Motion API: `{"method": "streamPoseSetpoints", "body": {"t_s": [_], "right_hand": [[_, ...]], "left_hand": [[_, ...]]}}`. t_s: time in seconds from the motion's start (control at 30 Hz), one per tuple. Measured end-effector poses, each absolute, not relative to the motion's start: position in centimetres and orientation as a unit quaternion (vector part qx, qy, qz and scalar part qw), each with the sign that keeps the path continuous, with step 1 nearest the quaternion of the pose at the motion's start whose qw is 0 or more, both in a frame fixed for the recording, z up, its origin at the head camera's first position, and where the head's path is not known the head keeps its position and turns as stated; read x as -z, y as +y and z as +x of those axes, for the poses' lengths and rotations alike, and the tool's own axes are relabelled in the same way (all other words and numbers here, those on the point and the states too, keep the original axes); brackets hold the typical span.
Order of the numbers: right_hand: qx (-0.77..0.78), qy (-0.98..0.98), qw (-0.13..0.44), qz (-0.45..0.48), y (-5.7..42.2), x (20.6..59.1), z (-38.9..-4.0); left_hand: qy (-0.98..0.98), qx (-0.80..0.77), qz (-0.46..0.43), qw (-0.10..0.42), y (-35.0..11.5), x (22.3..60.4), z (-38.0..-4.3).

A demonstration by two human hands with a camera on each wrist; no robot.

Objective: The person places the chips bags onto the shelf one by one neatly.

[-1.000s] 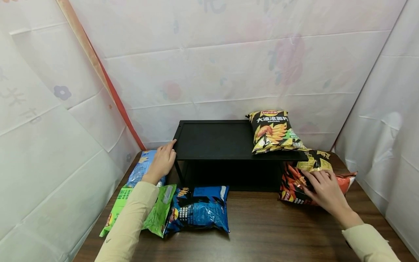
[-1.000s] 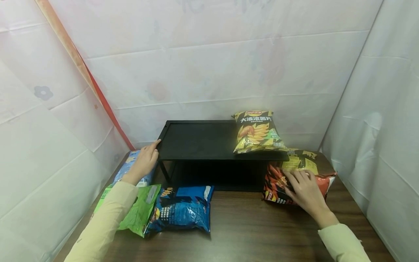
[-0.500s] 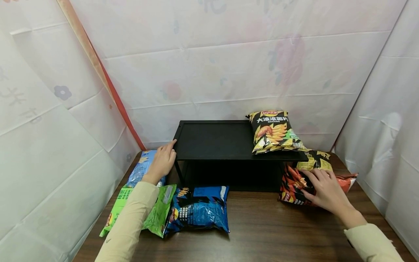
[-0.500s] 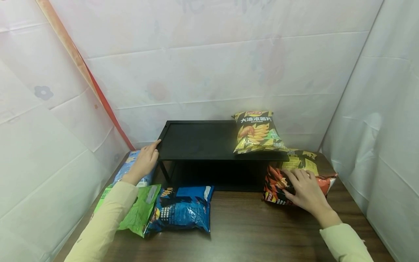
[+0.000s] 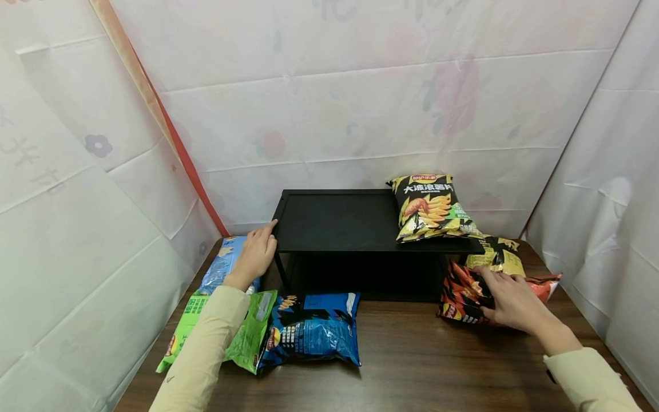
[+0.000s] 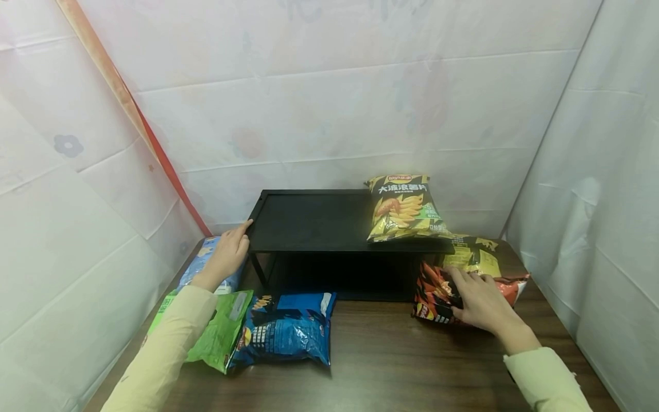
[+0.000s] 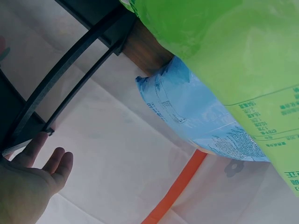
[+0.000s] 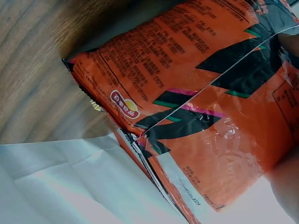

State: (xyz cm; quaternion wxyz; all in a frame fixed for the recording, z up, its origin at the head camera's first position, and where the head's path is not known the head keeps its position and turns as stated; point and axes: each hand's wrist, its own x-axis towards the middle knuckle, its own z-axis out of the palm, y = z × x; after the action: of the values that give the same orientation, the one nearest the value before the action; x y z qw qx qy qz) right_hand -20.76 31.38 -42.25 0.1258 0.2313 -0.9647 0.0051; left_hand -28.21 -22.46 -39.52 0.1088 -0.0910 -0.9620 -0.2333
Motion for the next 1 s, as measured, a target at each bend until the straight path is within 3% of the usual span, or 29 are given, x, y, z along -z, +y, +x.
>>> {"method": "streamPoseSetpoints", "body": {"t_s": [0.33, 1.0], "right_hand": [[-0.005, -0.961, 0.137, 0.239, 31.3, 42.4, -20.5], [0.020, -0.905, 0.319, 0.280, 30.8, 44.1, -20.3]], "left_hand": [[-0.962, 0.232, -0.091, 0.110, -22.5, 39.6, -28.2], [-0.962, 0.230, -0.090, 0.112, -22.5, 39.6, -28.2]]}}
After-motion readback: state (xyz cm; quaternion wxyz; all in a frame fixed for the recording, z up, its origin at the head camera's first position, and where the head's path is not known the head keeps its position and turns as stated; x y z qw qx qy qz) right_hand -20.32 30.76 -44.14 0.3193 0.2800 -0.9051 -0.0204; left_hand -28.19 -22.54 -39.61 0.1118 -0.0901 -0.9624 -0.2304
